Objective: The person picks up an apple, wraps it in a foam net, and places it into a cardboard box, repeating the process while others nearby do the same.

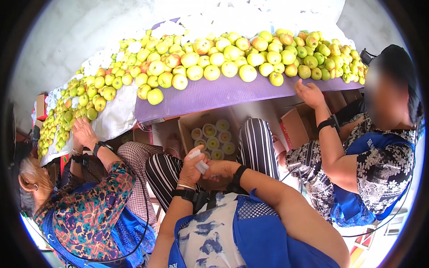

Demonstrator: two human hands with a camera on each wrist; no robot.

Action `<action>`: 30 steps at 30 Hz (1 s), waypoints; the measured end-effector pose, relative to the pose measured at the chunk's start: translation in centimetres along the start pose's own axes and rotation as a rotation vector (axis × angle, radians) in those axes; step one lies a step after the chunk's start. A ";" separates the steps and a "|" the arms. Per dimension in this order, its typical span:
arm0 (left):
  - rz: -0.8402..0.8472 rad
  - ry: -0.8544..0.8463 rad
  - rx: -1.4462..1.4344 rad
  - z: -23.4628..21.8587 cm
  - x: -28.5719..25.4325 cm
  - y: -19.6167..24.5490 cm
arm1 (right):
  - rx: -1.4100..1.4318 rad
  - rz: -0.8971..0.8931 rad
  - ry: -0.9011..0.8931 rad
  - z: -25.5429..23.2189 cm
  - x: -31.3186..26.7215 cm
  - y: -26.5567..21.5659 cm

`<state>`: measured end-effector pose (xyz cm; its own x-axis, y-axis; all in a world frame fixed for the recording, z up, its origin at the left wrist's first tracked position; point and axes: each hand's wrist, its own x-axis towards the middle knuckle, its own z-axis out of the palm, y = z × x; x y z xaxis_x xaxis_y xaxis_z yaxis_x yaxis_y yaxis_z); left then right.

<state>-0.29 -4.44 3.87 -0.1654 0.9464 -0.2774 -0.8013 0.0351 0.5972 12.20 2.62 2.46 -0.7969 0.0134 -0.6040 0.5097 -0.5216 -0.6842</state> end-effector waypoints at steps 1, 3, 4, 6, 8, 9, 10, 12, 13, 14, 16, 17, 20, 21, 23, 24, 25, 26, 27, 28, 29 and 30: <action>-0.046 -0.035 0.022 -0.4 0.1 -0.1 | -0.058 -0.026 0.021 0.3 -0.2 -0.1; -0.013 -0.001 -0.028 -0.8 0.2 -0.4 | -0.119 -0.055 0.052 0.8 0.0 -0.1; 0.018 0.032 -0.076 -0.7 0.3 -0.5 | -0.140 -0.035 0.124 1.1 0.5 0.2; 0.090 0.080 0.006 0.3 0.0 -0.5 | -0.162 -0.019 0.214 1.0 1.2 0.8; 0.163 0.128 0.087 0.7 0.1 -0.7 | -0.357 0.013 0.297 0.2 2.4 1.8; 0.165 0.110 0.092 0.5 0.1 -0.7 | -0.360 0.012 0.309 -0.9 4.4 3.7; 0.169 0.095 0.098 0.4 0.2 -0.8 | -0.553 -0.146 0.336 -2.7 7.2 6.4; 0.180 0.129 0.135 1.4 -0.5 -0.8 | -0.749 -0.302 0.360 -3.4 8.6 7.5; 0.172 0.114 0.219 1.6 -0.7 -0.8 | -0.911 -0.304 0.409 -2.7 8.0 7.0; 0.165 0.099 0.303 1.8 -0.9 -0.9 | -1.074 -0.303 0.458 -1.9 7.4 6.5; 0.191 0.111 0.323 2.1 -1.0 -0.9 | -1.018 -0.250 0.520 0.0 5.3 4.2; 0.215 0.129 0.347 2.1 -1.1 -1.1 | -0.957 -0.200 0.576 0.7 4.5 3.1; 0.269 0.103 0.266 1.2 -0.9 -0.9 | -1.015 -0.148 0.669 2.0 3.8 1.5; 0.264 0.108 0.260 1.0 -0.9 -0.8 | -1.016 -0.140 0.665 2.2 3.4 0.4; 0.297 0.050 0.285 0.7 -0.8 -0.4 | -1.090 -0.100 0.631 2.4 3.0 -2.1; 0.295 0.054 0.284 0.5 -0.8 0.0 | -1.089 -0.097 0.628 2.5 3.3 -3.0; 0.312 0.038 0.269 0.3 -0.7 0.3 | -1.127 -0.051 0.599 2.5 3.6 -3.7; 0.329 0.022 0.254 0.3 -0.7 0.5 | -1.165 -0.005 0.571 2.6 3.7 -4.0; 0.329 0.024 0.252 0.4 -0.9 0.7 | -1.166 -0.003 0.568 2.2 4.6 -2.5; 0.348 0.035 0.141 0.6 -1.2 1.1 | -1.174 -0.129 0.602 1.3 6.3 0.3; 0.367 0.047 0.029 0.5 -1.5 1.5 | -1.179 -0.256 0.634 0.9 7.3 1.8; 0.370 0.052 0.026 0.6 -1.5 1.6 | -1.182 -0.256 0.627 1.6 6.6 1.3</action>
<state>-0.98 -5.60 5.70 -0.4708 0.8789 -0.0765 -0.6667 -0.2977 0.6833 7.12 0.67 -1.76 -0.7917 0.5458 -0.2744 0.5946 0.5854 -0.5511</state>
